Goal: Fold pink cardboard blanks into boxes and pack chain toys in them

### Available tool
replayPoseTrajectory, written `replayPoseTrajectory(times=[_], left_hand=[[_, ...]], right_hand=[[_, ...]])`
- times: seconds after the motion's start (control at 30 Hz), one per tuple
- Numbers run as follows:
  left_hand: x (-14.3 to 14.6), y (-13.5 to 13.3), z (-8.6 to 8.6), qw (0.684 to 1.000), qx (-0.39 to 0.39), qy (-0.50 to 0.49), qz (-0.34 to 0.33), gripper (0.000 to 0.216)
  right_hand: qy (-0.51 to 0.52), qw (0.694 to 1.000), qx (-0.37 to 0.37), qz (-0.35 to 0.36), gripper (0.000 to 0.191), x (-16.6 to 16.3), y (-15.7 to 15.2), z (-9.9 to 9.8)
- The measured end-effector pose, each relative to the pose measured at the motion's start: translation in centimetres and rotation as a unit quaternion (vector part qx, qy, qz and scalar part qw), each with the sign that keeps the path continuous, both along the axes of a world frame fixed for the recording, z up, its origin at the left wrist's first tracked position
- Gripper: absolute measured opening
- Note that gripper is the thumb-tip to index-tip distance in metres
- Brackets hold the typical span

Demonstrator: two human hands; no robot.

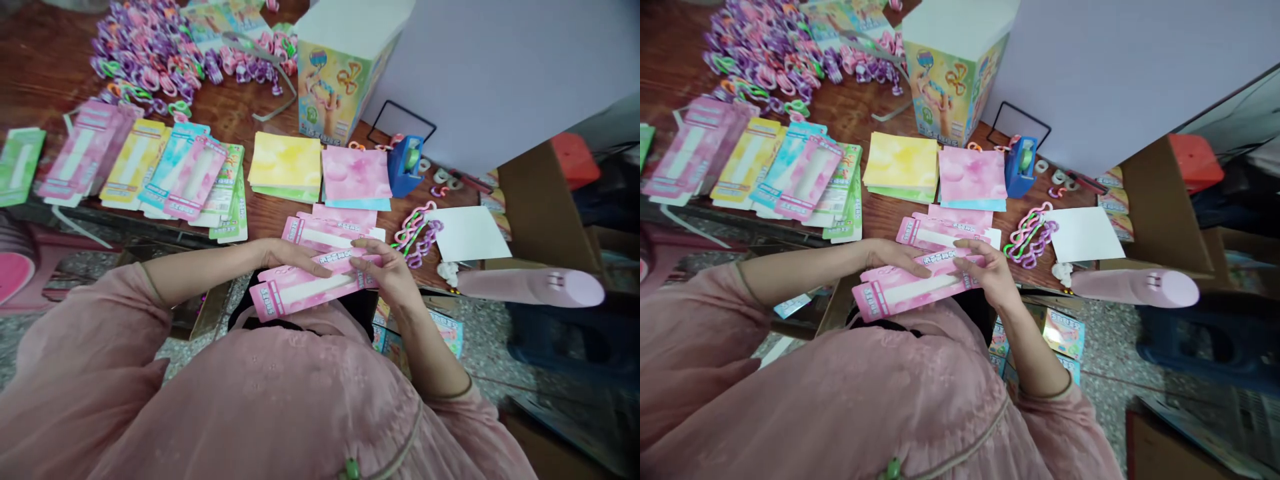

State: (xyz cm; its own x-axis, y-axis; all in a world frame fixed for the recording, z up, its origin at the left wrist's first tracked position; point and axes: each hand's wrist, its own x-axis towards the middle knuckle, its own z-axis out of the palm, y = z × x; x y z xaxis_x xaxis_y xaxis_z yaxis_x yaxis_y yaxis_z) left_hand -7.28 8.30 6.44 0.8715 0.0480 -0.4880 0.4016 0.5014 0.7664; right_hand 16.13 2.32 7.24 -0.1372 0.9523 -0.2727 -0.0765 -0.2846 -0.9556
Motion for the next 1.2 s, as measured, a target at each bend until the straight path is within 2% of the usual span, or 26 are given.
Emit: replayPoseTrajectory(times=[0.07,0.13,0.17,0.23,0.27,0.3,0.33,0.37,0.4,0.5,0.57,0.8,0.97,1.03,1.1,1.2], left_hand=[[-0.1,0.3,0.0,0.995,0.096,0.012,-0.003,0.067],[-0.1,-0.1,-0.1,0.964,0.266,0.017,0.004,0.059],[0.0,-0.5,-0.1,0.927,0.373,0.029,0.011,0.057],[0.1,-1.8,0.1,0.815,0.573,0.084,0.018,0.058],[0.1,-2.6,0.3,0.758,0.641,0.122,0.015,0.063],[0.2,-3.4,0.5,0.714,0.682,0.16,0.006,0.069],[0.2,-4.3,0.6,0.69,0.697,0.194,-0.004,0.075],[0.3,-5.0,0.6,0.687,0.692,0.221,-0.013,0.079],[0.4,-5.7,0.6,0.698,0.674,0.242,-0.017,0.08],[0.5,-6.8,0.3,0.756,0.603,0.255,-0.004,0.072],[0.4,-7.0,0.0,0.781,0.577,0.238,0.006,0.063],[-0.4,-7.4,-0.3,0.811,0.556,0.18,0.04,0.05],[-0.9,-7.2,-0.5,0.839,0.524,0.124,0.081,0.054],[-1.0,-7.1,-0.3,0.842,0.521,0.121,0.076,0.055],[-1.0,-7.3,0.0,0.832,0.533,0.141,0.06,0.053],[-0.7,-8.1,0.6,0.783,0.584,0.206,0.055,0.054]], right_hand=[[-0.015,1.0,0.012,0.003,0.038,0.2,0.0,-0.3],[-0.029,0.999,0.015,-0.001,0.038,0.3,-0.2,-0.6],[-0.036,0.999,0.017,-0.012,0.038,0.3,-0.3,-0.7],[-0.047,0.998,0.027,-0.043,0.038,0.4,-0.7,-0.9],[-0.051,0.997,0.031,-0.056,0.038,0.4,-0.9,-1.0],[-0.054,0.996,0.031,-0.065,0.038,0.3,-1.1,-1.1],[-0.053,0.996,0.025,-0.068,0.038,0.3,-1.2,-1.1],[-0.05,0.996,0.012,-0.067,0.039,0.2,-1.4,-1.2],[-0.045,0.997,-0.002,-0.064,0.04,0.1,-1.6,-1.3],[-0.041,0.997,-0.021,-0.055,0.042,-0.1,-2.1,-1.4],[-0.046,0.997,-0.012,-0.052,0.041,-0.1,-2.4,-1.4],[-0.039,0.999,-0.005,-0.028,0.041,0.4,-3.2,-1.0],[-0.037,0.999,0.001,-0.005,0.042,0.2,-3.4,0.0],[-0.038,0.999,0.005,0.002,0.041,0.1,-3.4,0.5],[-0.04,0.999,0.006,0.007,0.041,0.1,-3.4,0.8],[-0.036,0.999,0.012,-0.003,0.041,0.1,-3.3,0.8]])
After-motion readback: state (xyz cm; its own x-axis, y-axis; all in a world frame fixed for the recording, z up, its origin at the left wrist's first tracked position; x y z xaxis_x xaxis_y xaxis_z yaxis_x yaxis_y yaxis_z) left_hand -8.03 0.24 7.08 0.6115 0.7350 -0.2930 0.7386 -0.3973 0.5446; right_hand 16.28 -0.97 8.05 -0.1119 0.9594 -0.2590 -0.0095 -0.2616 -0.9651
